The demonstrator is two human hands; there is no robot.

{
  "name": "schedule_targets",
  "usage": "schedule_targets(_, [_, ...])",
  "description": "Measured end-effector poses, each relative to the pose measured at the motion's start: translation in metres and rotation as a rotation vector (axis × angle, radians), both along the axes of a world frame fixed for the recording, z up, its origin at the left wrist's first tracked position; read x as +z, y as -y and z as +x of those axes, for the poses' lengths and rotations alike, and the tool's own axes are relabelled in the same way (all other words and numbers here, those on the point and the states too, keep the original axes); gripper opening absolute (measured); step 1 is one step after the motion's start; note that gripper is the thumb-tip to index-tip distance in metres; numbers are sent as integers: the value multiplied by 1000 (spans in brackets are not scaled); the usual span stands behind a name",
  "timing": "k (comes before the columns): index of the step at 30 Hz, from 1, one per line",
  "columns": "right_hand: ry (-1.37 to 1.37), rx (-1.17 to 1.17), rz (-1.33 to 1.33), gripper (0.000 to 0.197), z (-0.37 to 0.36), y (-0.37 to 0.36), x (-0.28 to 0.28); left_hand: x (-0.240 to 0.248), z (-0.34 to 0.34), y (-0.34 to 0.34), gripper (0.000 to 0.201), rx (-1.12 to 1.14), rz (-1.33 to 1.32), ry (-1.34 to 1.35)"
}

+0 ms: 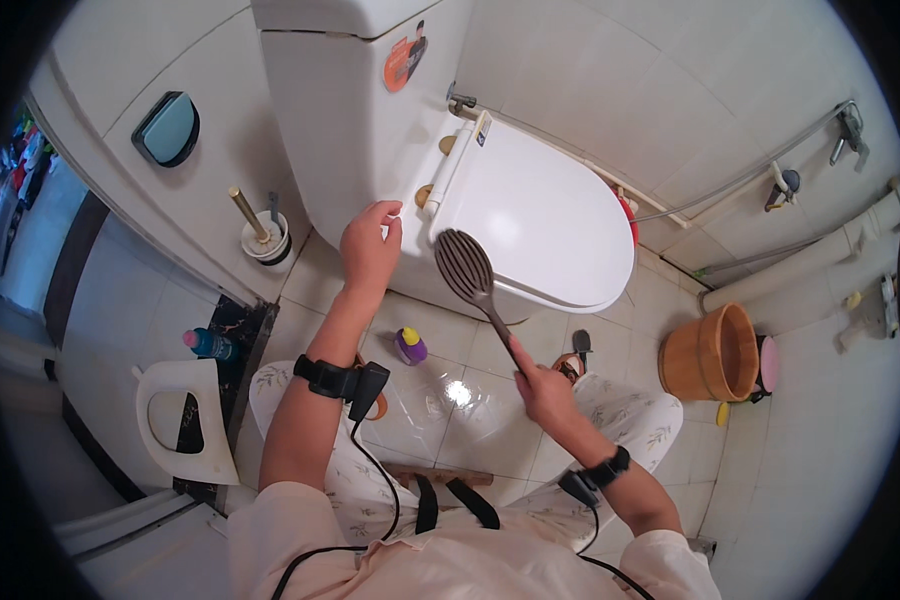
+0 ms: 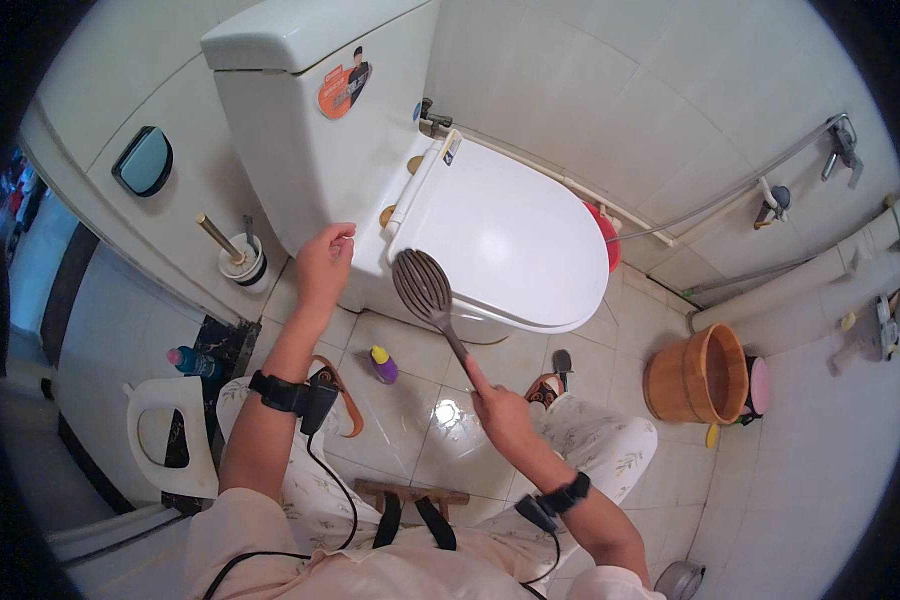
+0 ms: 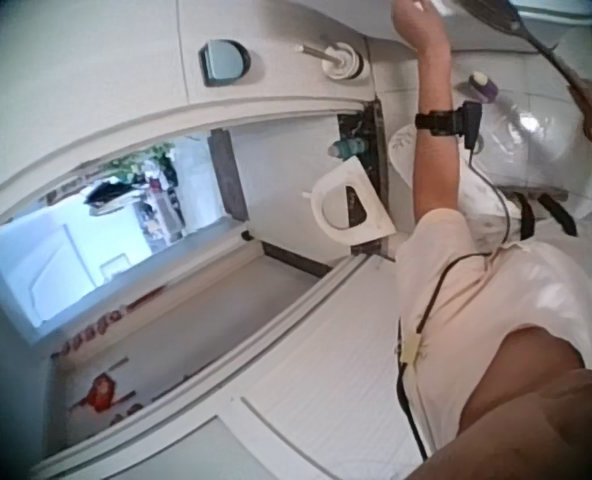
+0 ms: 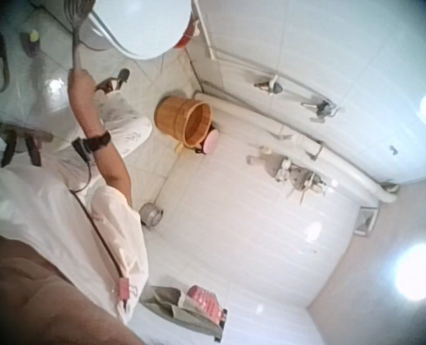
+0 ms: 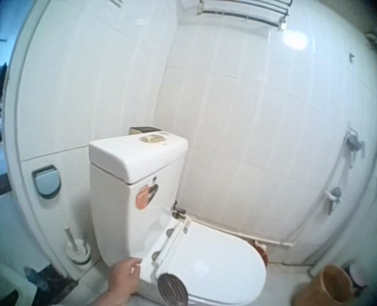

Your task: The person cleans a toilet using two different brushes and a bottle of liquid cleaner. They scrub the exterior hinges and rim with one brush, then apply liquid to the interior bowl and scrub it with a toilet brush.

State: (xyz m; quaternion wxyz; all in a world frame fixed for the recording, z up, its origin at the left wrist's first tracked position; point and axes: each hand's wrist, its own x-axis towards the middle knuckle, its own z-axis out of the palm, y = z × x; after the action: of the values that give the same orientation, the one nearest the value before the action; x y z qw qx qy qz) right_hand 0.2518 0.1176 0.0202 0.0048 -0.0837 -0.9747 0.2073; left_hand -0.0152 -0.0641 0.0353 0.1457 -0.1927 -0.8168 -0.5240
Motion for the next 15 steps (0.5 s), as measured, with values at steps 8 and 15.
schedule_targets(8, [33,-6,87,59,-15,-19,12,16,1,1,18,-20,6,-17])
schedule_targets(15, [-52,5,130,65,-32,-1,-15,14,7,-3,19,-19,-53,-14])
